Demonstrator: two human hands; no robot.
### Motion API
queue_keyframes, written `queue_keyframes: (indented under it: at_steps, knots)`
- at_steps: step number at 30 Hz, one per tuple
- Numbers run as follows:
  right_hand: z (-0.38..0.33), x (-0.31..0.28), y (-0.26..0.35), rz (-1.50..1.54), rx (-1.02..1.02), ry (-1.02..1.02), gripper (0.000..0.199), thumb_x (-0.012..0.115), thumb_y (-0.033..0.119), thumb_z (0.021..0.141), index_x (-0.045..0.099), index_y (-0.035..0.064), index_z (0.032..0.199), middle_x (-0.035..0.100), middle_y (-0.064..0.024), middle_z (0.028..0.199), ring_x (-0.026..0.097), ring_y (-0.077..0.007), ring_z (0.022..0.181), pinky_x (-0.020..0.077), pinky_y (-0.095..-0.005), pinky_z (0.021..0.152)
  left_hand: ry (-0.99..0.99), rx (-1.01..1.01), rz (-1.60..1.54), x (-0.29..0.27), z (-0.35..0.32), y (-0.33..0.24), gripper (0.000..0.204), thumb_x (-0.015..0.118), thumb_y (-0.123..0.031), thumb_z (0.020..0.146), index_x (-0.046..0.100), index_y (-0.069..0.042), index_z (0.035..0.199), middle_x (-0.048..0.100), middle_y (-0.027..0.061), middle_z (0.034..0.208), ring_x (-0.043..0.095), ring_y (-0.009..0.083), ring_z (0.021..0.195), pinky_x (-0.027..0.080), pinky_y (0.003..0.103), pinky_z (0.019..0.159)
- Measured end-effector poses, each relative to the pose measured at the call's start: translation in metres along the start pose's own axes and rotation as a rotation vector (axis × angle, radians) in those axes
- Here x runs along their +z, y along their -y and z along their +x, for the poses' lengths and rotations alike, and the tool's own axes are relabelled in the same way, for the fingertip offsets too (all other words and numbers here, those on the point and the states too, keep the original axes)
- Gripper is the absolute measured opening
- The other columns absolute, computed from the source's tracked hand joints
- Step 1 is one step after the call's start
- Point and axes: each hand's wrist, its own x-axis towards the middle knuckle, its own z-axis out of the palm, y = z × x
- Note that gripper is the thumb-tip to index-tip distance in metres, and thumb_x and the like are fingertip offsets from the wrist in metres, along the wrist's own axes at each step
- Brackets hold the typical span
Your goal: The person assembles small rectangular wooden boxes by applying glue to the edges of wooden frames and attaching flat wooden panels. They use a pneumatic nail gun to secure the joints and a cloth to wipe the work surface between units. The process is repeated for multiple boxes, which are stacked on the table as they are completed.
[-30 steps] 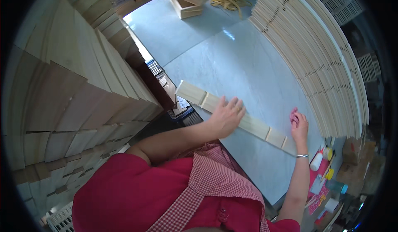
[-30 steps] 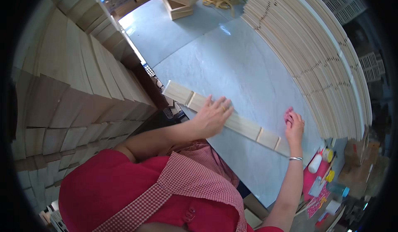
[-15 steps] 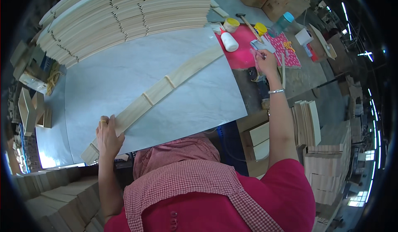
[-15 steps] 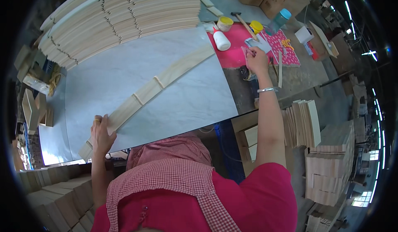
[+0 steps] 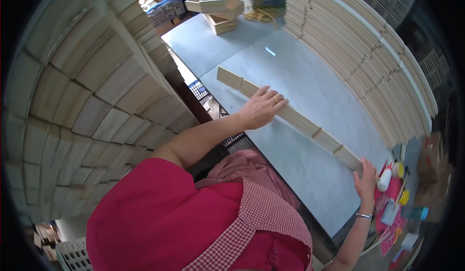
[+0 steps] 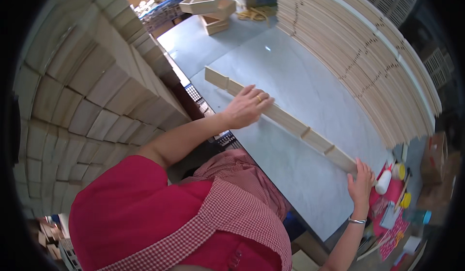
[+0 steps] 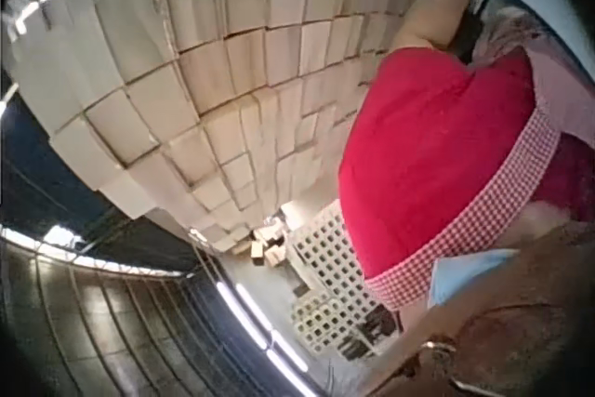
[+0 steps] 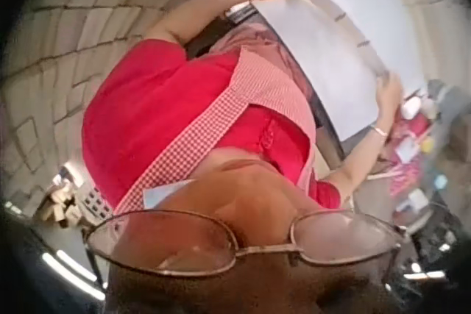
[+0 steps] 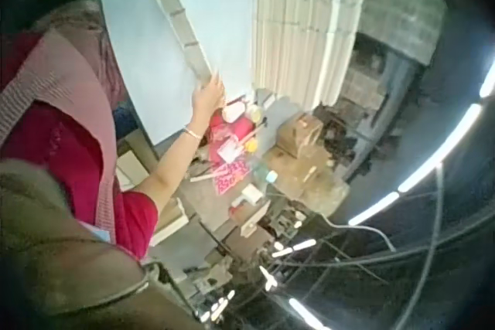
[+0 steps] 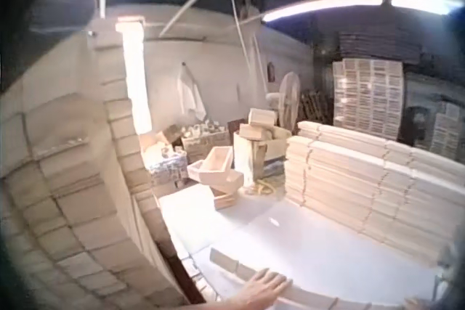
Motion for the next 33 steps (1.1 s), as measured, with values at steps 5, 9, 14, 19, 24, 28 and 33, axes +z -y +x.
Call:
queue_keyframes:
  at_steps: [5, 9, 14, 19, 24, 28, 33]
  knots:
    - [0.008, -0.015, -0.004, 0.023, 0.043, 0.058, 0.028, 0.065, 0.004, 0.087, 0.06, 0.0044, 0.115, 0.065, -0.0153, 0.108, 0.061, -0.0361, 0.107, 0.0454, -0.0475, 0.093, 0.034, -0.132, 0.046, -0.003, -0.002, 0.013, 0.071, 0.068, -0.014, 0.085, 0.042, -0.016, 0.151, 0.057, 0.0094, 0.131, 0.05, 0.0259, 0.131, 0.024, 0.062, 0.12]
    - [-0.013, -0.046, -0.002, -0.068, 0.114, -0.086, 0.021, 0.063, 0.004, 0.088, 0.06, 0.0045, 0.109, 0.065, -0.0148, 0.103, 0.062, -0.036, 0.102, 0.0455, -0.047, 0.088, 0.159, -0.346, 0.096, -0.033, -0.011, 0.058, 0.061, 0.066, -0.007, 0.084, 0.05, -0.015, 0.143, 0.058, 0.0105, 0.135, 0.051, 0.027, 0.132, 0.027, 0.062, 0.118]
    - [-0.021, -0.048, 0.015, -0.153, 0.19, -0.107, 0.018, 0.062, 0.005, 0.09, 0.059, 0.006, 0.108, 0.066, -0.0148, 0.102, 0.062, -0.0373, 0.1, 0.0464, -0.0488, 0.086, 0.286, -0.448, 0.016, -0.048, -0.019, 0.099, 0.026, 0.063, 0.001, 0.082, 0.069, -0.009, 0.105, 0.068, 0.008, 0.115, 0.061, 0.0278, 0.118, 0.041, 0.053, 0.104]
    - [-0.002, -0.034, 0.034, -0.213, 0.458, -0.028, 0.016, 0.061, 0.011, 0.093, 0.059, 0.0054, 0.108, 0.067, -0.0182, 0.097, 0.065, -0.0413, 0.091, 0.0504, -0.0531, 0.075, 0.288, -0.351, 0.09, -0.032, 0.0, 0.105, 0.016, 0.064, -0.004, 0.08, 0.071, -0.012, 0.093, 0.071, 0.005, 0.1, 0.064, 0.0271, 0.106, 0.046, 0.046, 0.09]
    - [0.022, 0.002, 0.104, -0.071, 0.456, -0.045, 0.048, 0.062, 0.012, 0.09, 0.051, 0.0104, 0.137, 0.071, -0.0262, 0.091, 0.07, -0.0452, 0.086, 0.0542, -0.0564, 0.076, 0.28, -0.259, 0.127, -0.02, 0.02, 0.071, 0.015, 0.065, -0.007, 0.08, 0.071, -0.013, 0.093, 0.073, 0.0049, 0.094, 0.067, 0.0262, 0.102, 0.047, 0.043, 0.086]
    - [0.012, 0.017, 0.115, 0.291, 0.226, -0.14, 0.036, 0.058, 0.009, 0.092, 0.06, 0.0071, 0.128, 0.07, -0.0245, 0.081, 0.07, -0.0422, 0.076, 0.0537, -0.0511, 0.071, 0.454, -0.223, 0.1, -0.021, 0.041, 0.076, 0.026, 0.062, -0.011, 0.083, 0.071, -0.015, 0.107, 0.074, 0.0075, 0.092, 0.069, 0.03, 0.101, 0.05, 0.046, 0.086]
    - [0.009, 0.008, 0.147, 0.565, 0.127, 0.018, 0.031, 0.06, 0.004, 0.088, 0.064, 0.0034, 0.119, 0.07, -0.0217, 0.081, 0.07, -0.0376, 0.074, 0.0535, -0.0476, 0.069, 0.444, -0.233, -0.18, 0.001, 0.051, 0.071, 0.051, 0.058, -0.01, 0.086, 0.057, -0.016, 0.137, 0.074, 0.0154, 0.099, 0.071, 0.0341, 0.097, 0.056, 0.048, 0.079]
